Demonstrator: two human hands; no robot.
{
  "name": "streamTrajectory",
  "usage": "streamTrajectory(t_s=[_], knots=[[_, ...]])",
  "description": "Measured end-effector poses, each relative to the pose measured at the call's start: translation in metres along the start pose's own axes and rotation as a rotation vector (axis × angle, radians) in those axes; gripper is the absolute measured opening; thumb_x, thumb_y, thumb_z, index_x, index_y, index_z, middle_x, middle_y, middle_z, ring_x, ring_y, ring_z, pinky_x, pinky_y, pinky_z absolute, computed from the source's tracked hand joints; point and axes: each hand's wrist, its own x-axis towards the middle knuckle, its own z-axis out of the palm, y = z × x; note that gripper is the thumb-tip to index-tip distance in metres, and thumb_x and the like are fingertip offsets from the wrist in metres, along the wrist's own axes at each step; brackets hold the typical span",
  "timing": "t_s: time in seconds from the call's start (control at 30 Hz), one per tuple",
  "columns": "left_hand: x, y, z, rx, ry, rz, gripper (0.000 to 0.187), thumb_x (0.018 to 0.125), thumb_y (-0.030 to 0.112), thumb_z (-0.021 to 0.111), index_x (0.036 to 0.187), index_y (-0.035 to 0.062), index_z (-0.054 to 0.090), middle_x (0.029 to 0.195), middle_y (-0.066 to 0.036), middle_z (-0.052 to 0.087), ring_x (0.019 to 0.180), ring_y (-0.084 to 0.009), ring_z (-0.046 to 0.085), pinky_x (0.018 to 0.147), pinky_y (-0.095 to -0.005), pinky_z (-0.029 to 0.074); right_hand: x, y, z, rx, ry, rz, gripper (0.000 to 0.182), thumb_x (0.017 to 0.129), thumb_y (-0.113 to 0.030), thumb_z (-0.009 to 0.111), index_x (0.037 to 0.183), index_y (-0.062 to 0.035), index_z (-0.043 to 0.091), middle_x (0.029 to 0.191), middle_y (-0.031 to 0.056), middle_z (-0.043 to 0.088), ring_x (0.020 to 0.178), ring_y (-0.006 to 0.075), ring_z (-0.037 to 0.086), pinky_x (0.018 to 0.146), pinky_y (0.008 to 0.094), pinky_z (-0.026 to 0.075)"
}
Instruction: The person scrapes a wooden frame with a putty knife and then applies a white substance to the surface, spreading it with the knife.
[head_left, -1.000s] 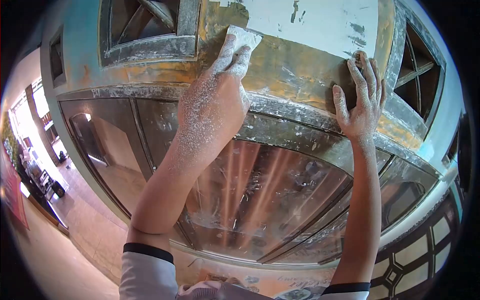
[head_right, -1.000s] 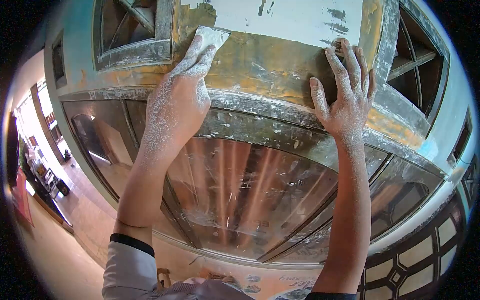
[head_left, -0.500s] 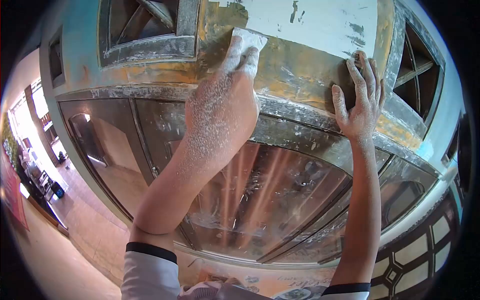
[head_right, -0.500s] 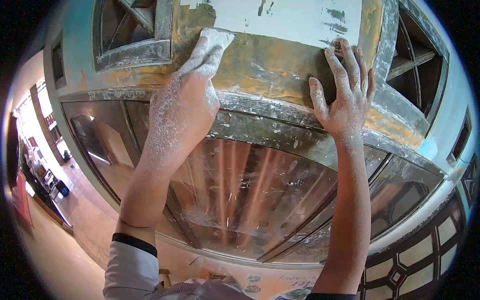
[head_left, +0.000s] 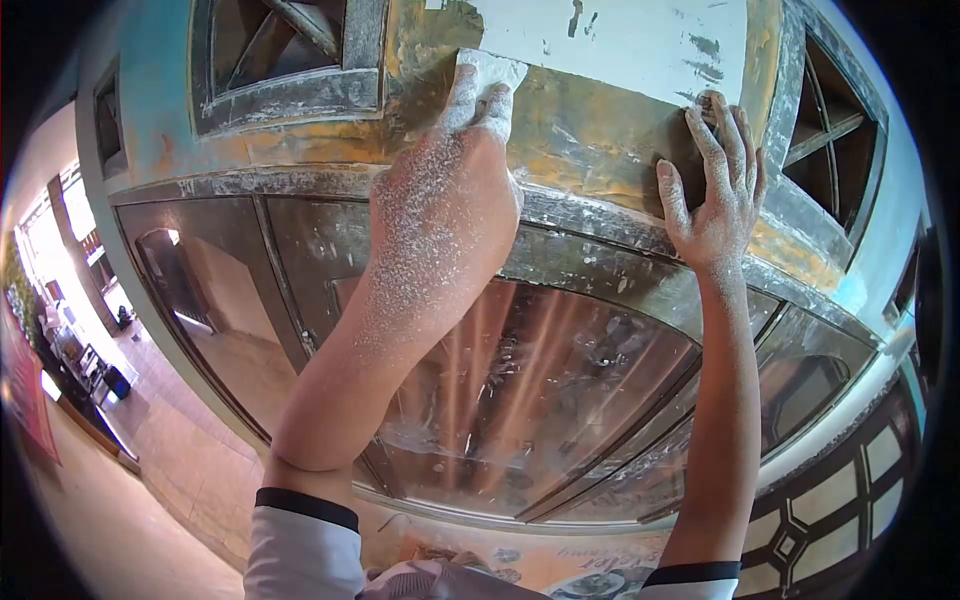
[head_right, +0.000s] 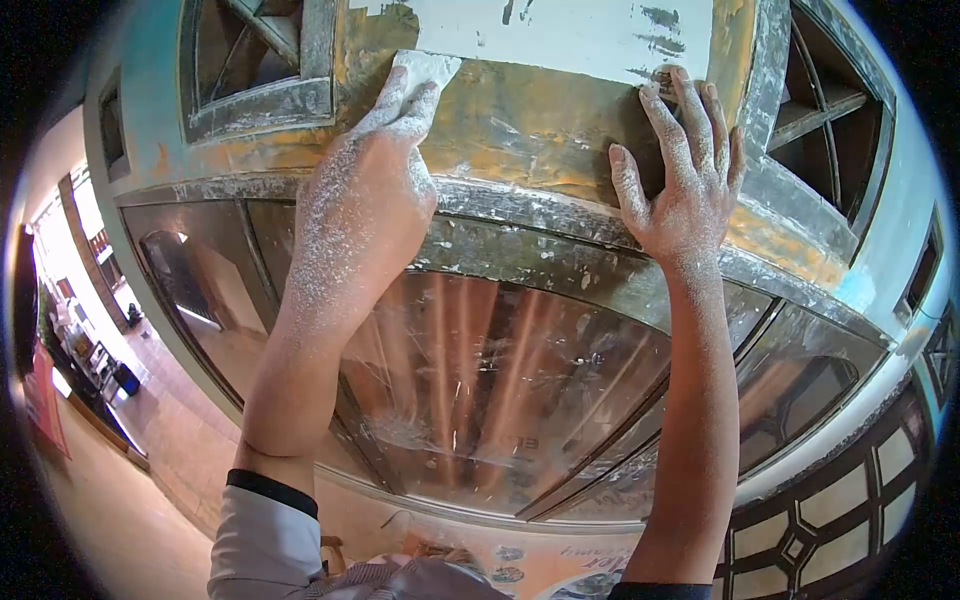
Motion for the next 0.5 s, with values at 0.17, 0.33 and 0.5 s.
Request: streamTrajectory(t_s=[0.17, 0.33, 0.5], knots=[[0.008, 0.005, -0.009, 0.010, -0.142, -0.066, 0.059, 0.090, 0.001, 0.060, 0.148, 0.0035, 0.053, 0.154, -0.017, 0.050, 0.128, -0.0382, 0.060, 0.109, -0.0458, 0.049, 0.000, -0.001, 0.000, -0.002, 0.001, 0.005, 0.056, 0.094, -0.042, 0.068, 0.147, -0.0248, 0.059, 0.162, 0.0039, 0.045, 0.152, 0.0301, 0.037, 0.124, 0.0579, 0.019], [0.002, -0.001, 0.005, 0.058, 0.127, 0.139, 0.054, 0.093, 0.005, 0.059, 0.146, -0.0066, 0.050, 0.149, -0.032, 0.050, 0.105, -0.0423, 0.073, 0.090, -0.0504, 0.060, 0.001, -0.002, 0.000, -0.011, -0.002, 0.012, 0.057, 0.094, -0.042, 0.068, 0.147, -0.0246, 0.058, 0.162, 0.0043, 0.045, 0.152, 0.0306, 0.037, 0.125, 0.0577, 0.019], [-0.003, 0.019, -0.009, -0.013, -0.143, -0.130, 0.052, 0.091, 0.000, 0.056, 0.143, 0.0032, 0.058, 0.152, -0.016, 0.053, 0.128, -0.0384, 0.059, 0.109, -0.0450, 0.049, 0.000, -0.002, -0.002, 0.002, -0.012, 0.012, 0.056, 0.094, -0.041, 0.068, 0.146, -0.0235, 0.059, 0.161, 0.0045, 0.045, 0.151, 0.0315, 0.037, 0.124, 0.0590, 0.019]])
